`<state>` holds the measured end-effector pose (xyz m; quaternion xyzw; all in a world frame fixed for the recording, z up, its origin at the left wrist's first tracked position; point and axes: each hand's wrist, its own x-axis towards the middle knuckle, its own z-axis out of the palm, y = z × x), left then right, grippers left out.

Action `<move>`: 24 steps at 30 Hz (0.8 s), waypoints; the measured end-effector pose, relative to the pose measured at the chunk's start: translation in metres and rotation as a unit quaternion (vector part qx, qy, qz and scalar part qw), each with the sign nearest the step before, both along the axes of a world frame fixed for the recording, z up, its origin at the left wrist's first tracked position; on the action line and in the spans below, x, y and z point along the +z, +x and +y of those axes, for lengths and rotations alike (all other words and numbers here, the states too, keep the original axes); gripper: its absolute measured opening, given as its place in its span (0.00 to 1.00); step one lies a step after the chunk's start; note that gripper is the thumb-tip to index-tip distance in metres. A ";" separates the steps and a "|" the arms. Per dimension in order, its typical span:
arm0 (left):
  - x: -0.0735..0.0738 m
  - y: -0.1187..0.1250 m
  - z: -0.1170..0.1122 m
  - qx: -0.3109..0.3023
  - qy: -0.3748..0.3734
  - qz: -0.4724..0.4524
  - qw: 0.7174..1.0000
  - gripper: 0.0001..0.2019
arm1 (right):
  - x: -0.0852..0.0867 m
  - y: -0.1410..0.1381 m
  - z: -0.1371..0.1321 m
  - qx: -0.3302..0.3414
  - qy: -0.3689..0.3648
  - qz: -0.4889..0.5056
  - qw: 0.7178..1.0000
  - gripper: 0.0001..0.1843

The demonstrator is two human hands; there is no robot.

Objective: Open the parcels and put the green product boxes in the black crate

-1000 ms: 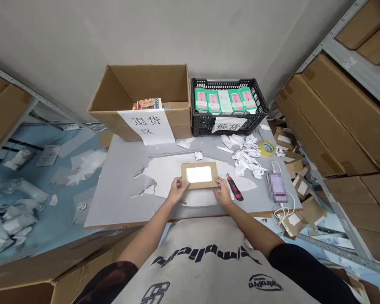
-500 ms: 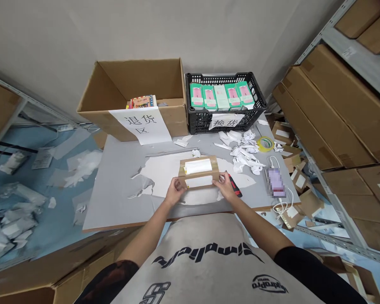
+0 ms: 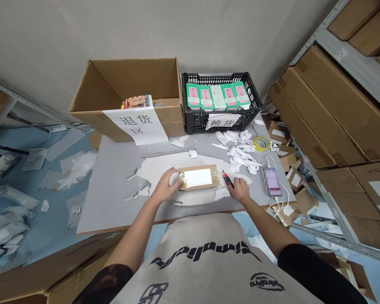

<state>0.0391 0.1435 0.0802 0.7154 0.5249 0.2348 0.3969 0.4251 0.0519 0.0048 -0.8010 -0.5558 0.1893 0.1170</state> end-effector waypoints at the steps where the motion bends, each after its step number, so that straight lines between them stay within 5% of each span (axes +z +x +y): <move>1: 0.008 0.006 0.003 -0.052 0.014 0.022 0.998 0.27 | -0.002 0.002 -0.002 -0.001 -0.010 0.001 1.000 0.14; 4: 0.015 0.024 0.006 -0.123 0.033 0.073 0.989 0.37 | -0.006 -0.002 -0.005 0.013 -0.029 0.012 0.999 0.16; 9: -0.006 0.030 -0.002 -0.101 0.031 0.069 0.992 0.41 | 0.002 0.000 -0.004 0.007 -0.038 0.038 0.999 0.19; 15: -0.025 0.029 -0.009 -0.061 -0.026 -0.042 0.997 0.53 | 0.049 0.010 -0.015 -0.032 -0.053 0.088 0.994 0.14; 20: -0.018 0.028 -0.023 -0.027 -0.045 -0.015 0.999 0.54 | 0.094 -0.039 -0.015 0.006 -0.067 0.306 0.950 0.16; 24: -0.005 0.012 -0.044 -0.040 -0.032 0.046 0.998 0.54 | 0.098 -0.094 -0.008 -0.060 -0.015 0.335 0.940 0.17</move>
